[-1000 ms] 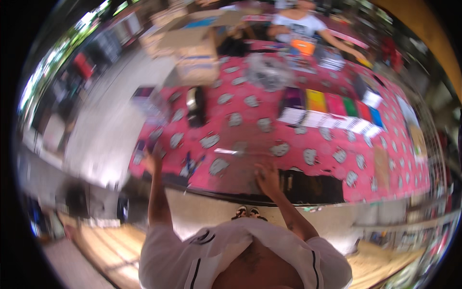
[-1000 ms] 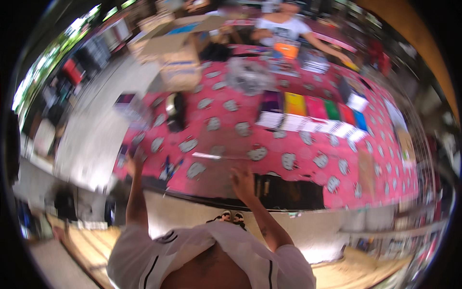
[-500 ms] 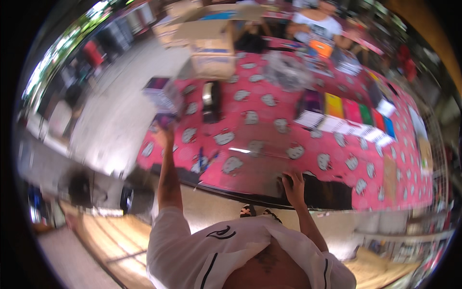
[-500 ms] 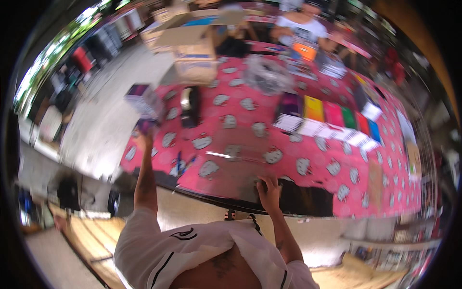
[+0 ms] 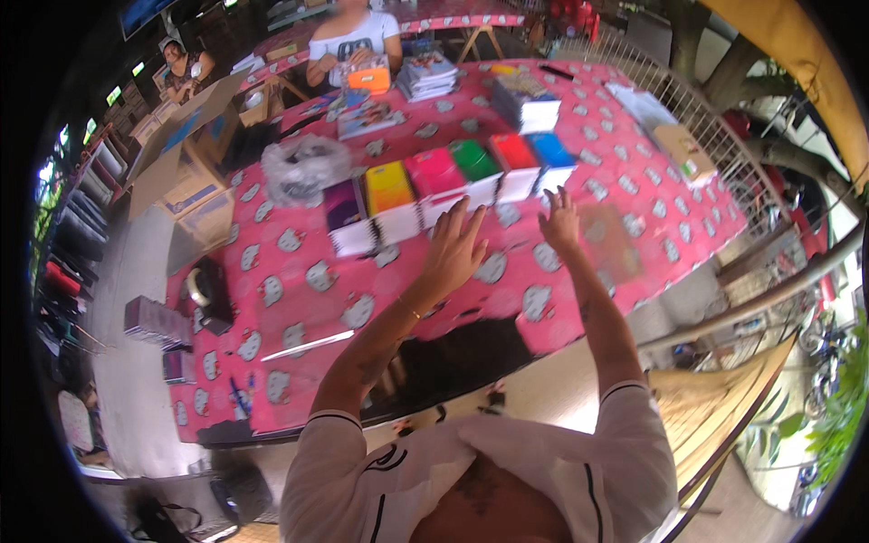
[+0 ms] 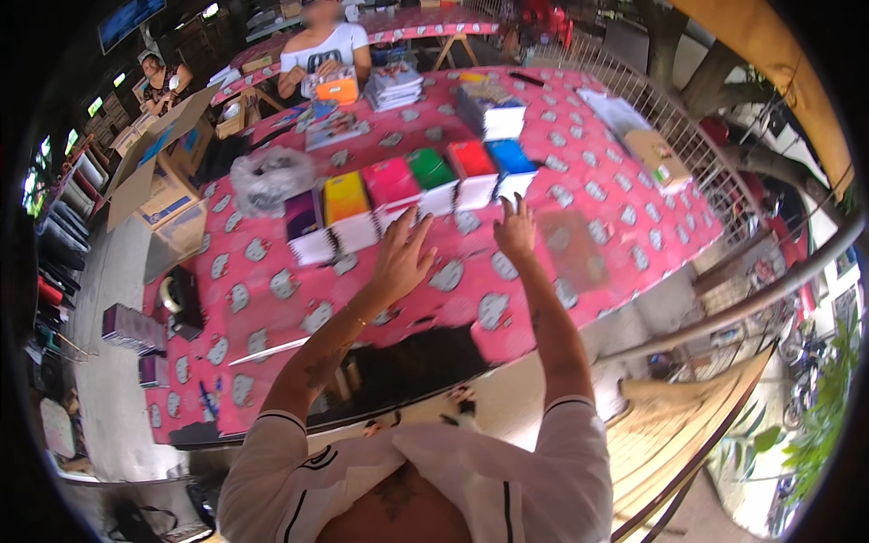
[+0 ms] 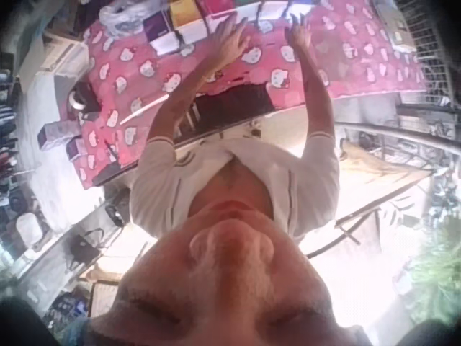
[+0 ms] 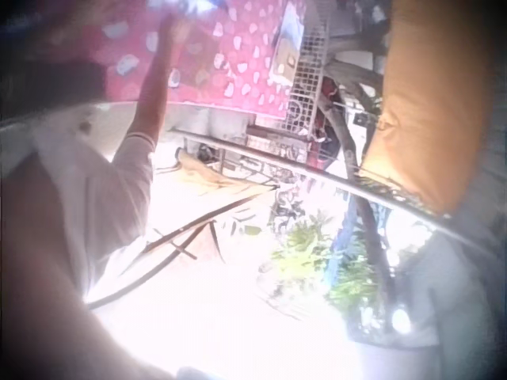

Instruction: The person organizes stacks of multicolored booklets on a table, gathers a set of booklets into a single stack, and places the stack into a clear plastic sleeve.

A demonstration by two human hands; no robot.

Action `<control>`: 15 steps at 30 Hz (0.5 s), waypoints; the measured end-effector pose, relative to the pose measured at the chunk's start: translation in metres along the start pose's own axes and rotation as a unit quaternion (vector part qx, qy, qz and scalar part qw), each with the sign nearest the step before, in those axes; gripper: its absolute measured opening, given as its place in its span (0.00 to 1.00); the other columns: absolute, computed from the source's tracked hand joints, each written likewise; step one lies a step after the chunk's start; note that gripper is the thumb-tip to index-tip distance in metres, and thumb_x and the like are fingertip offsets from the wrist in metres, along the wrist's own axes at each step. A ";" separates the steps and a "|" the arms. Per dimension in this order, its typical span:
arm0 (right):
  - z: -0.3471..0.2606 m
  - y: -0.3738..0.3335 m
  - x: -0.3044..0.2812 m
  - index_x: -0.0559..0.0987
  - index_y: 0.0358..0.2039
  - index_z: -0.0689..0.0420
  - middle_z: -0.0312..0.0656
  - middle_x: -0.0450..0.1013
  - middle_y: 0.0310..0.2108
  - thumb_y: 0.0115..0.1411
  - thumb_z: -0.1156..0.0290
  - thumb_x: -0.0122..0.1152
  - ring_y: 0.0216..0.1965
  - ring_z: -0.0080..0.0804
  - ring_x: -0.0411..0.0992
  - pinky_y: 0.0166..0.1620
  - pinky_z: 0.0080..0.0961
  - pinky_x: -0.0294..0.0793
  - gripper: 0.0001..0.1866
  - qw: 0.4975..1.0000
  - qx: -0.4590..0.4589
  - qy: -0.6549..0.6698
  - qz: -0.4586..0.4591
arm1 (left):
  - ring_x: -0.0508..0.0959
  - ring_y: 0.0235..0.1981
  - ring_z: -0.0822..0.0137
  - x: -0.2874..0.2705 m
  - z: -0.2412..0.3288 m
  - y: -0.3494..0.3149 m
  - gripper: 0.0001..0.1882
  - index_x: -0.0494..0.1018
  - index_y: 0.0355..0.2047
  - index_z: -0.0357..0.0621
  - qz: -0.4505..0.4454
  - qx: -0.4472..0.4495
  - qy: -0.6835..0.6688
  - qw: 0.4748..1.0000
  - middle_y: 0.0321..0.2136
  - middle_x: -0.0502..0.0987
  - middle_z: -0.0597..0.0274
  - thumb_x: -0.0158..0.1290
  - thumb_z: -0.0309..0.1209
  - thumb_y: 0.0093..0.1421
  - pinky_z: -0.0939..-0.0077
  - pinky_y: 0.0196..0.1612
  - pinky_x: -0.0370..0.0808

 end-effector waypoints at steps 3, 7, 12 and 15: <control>0.033 0.061 0.003 0.65 0.64 0.45 0.41 0.56 0.67 0.58 0.68 0.62 0.66 0.45 0.58 0.63 0.50 0.62 0.33 0.996 -0.067 -0.045 0.049 | 0.63 0.64 0.44 0.069 0.010 0.075 0.33 0.62 0.63 0.37 -0.004 -0.009 0.053 0.999 0.65 0.59 0.43 0.56 0.33 0.59 0.47 0.64 0.62; 0.090 0.113 0.008 0.74 0.58 0.46 0.39 0.70 0.56 0.61 0.70 0.58 0.58 0.43 0.67 0.57 0.50 0.66 0.23 0.985 -0.160 -0.055 0.040 | 0.65 0.64 0.49 0.138 0.007 0.141 0.29 0.65 0.62 0.37 0.031 -0.035 0.138 0.989 0.63 0.64 0.45 0.53 0.28 0.59 0.47 0.64 0.62; 0.081 0.102 -0.026 0.81 0.43 0.52 0.43 0.74 0.39 0.62 0.70 0.57 0.41 0.43 0.72 0.44 0.40 0.71 0.10 0.962 -0.182 0.140 0.149 | 0.79 0.42 0.58 0.144 -0.021 0.140 0.18 0.74 0.48 0.39 0.047 0.055 0.222 0.972 0.36 0.80 0.58 0.52 0.25 0.55 0.58 0.53 0.71; 0.094 0.042 -0.056 0.80 0.41 0.56 0.42 0.73 0.37 0.61 0.69 0.58 0.38 0.42 0.72 0.37 0.31 0.72 0.09 0.934 -0.156 0.266 0.183 | 0.80 0.29 0.59 0.099 0.027 0.157 0.18 0.76 0.47 0.41 0.148 0.061 0.133 0.978 0.32 0.80 0.58 0.57 0.23 0.54 0.66 0.31 0.78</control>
Point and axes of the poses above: each hand's wrist, its own y-axis towards the middle knuckle, its own x-axis out of the palm, z = x × y, the point moved 1 cm from there along y, towards the middle knuckle
